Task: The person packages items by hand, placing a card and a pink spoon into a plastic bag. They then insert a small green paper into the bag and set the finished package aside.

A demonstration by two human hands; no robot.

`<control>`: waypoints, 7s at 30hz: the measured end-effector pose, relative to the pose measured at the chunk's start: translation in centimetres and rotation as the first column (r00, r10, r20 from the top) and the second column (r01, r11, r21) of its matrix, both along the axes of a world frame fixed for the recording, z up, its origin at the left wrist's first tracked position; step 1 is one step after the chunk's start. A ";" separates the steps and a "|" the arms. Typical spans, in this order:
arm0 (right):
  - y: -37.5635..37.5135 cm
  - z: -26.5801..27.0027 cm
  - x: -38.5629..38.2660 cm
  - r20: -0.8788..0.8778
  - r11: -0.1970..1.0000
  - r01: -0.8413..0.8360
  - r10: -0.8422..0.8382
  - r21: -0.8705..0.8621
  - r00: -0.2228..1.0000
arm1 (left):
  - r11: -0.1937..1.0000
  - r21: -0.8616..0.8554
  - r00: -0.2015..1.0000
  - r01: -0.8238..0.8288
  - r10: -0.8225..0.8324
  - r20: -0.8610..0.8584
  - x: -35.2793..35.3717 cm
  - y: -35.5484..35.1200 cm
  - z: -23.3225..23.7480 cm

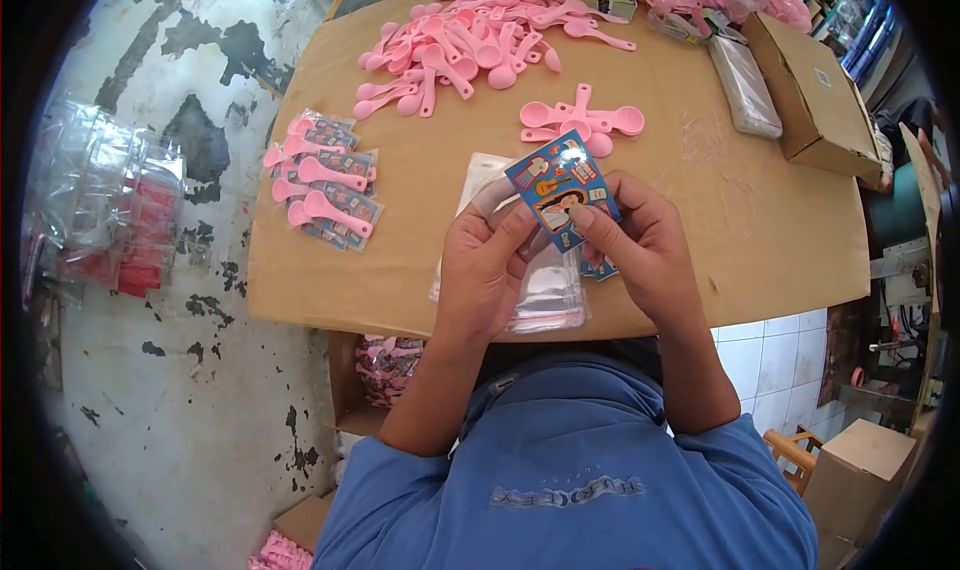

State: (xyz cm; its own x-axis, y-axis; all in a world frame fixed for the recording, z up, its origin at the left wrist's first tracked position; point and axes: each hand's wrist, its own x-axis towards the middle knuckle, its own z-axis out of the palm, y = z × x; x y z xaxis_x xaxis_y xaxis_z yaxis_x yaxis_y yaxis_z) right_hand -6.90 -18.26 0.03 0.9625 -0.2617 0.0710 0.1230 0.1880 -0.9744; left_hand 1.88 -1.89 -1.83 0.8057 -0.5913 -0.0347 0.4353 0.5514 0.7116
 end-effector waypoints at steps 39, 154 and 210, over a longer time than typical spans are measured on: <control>1.2 -1.9 0.3 -0.059 0.990 0.115 -0.110 0.085 0.992 | 0.991 -0.119 0.998 -0.059 0.058 -0.016 -0.2 -1.8 -0.8; 0.1 2.7 0.2 0.033 0.922 -0.055 0.073 -0.382 0.997 | 0.980 0.198 0.884 0.035 -0.123 0.451 0.5 1.2 1.7; -0.5 0.8 1.9 0.138 0.990 0.066 -0.049 -0.124 0.989 | 0.960 0.248 0.906 -0.131 0.014 0.423 1.1 1.8 1.5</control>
